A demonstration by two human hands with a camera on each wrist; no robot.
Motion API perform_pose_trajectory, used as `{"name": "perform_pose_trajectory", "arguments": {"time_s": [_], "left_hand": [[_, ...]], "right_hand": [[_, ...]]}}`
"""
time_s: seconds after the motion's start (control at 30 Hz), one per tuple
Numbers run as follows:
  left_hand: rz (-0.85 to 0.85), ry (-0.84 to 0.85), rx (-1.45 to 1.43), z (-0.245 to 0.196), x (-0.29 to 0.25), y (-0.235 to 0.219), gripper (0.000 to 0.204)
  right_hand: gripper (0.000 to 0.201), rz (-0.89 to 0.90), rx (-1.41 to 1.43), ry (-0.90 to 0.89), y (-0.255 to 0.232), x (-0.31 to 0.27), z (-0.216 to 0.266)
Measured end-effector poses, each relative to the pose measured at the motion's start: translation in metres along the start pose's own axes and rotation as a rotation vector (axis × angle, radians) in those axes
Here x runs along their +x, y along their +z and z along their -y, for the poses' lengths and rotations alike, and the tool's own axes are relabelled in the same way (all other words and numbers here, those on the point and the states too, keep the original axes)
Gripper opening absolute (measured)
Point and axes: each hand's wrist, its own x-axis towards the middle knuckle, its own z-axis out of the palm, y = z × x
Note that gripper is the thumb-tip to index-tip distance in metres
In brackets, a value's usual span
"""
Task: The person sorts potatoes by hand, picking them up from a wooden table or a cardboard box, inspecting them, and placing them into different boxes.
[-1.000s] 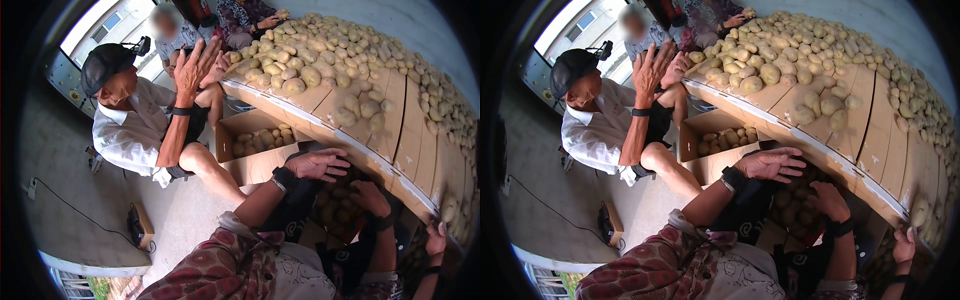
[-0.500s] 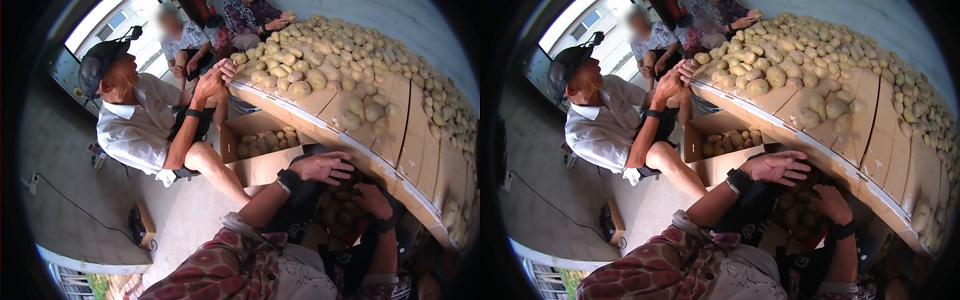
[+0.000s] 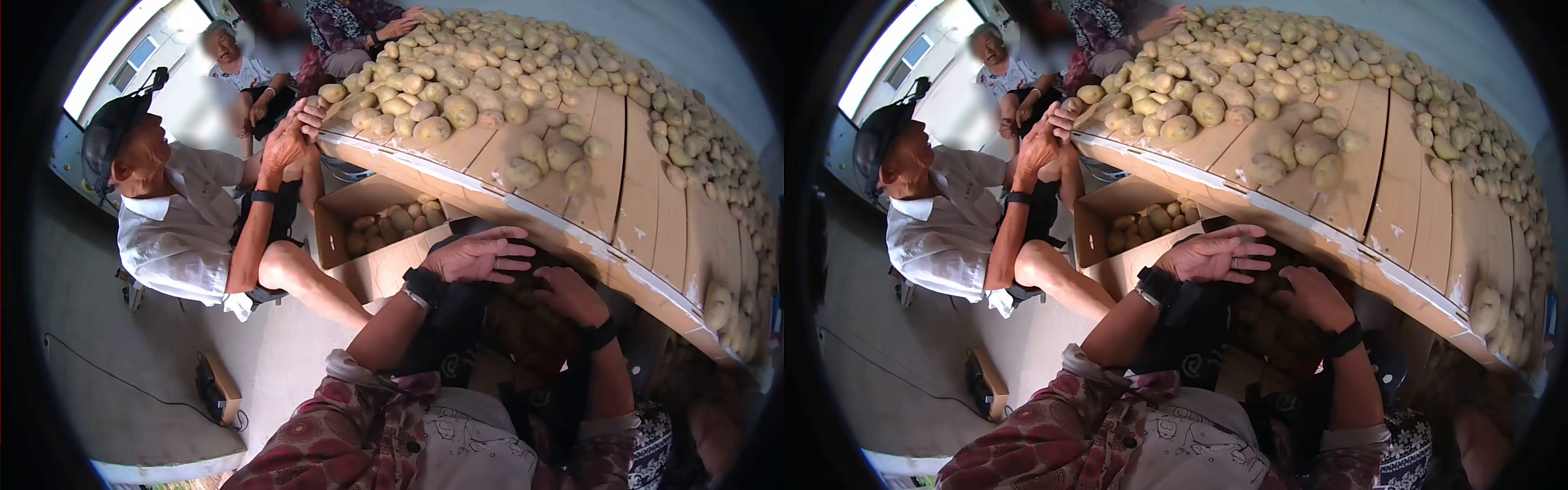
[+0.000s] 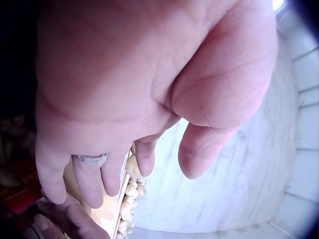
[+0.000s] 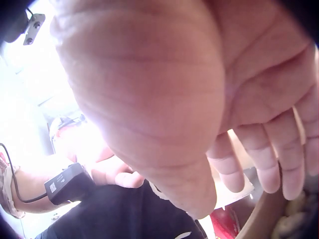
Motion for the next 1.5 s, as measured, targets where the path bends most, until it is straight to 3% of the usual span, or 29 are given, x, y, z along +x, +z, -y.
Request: {"name": "perform_pose_trajectory", "arguments": {"time_s": [0.13,0.67,1.5], "left_hand": [[-0.014,-0.01,0.012,-0.001,0.003,0.001,0.054],[-0.008,-0.008,0.015,-0.001,0.0,-0.009,0.053],[0.025,-0.023,-0.027,0.001,0.002,-0.012,0.053]], "right_hand": [[0.04,0.026,0.007,0.061,-0.003,-0.004,-0.002],[0.037,0.02,0.002,-0.033,-0.005,0.006,0.005],[0.037,0.008,-0.02,-0.007,-0.003,0.002,0.005]]}}
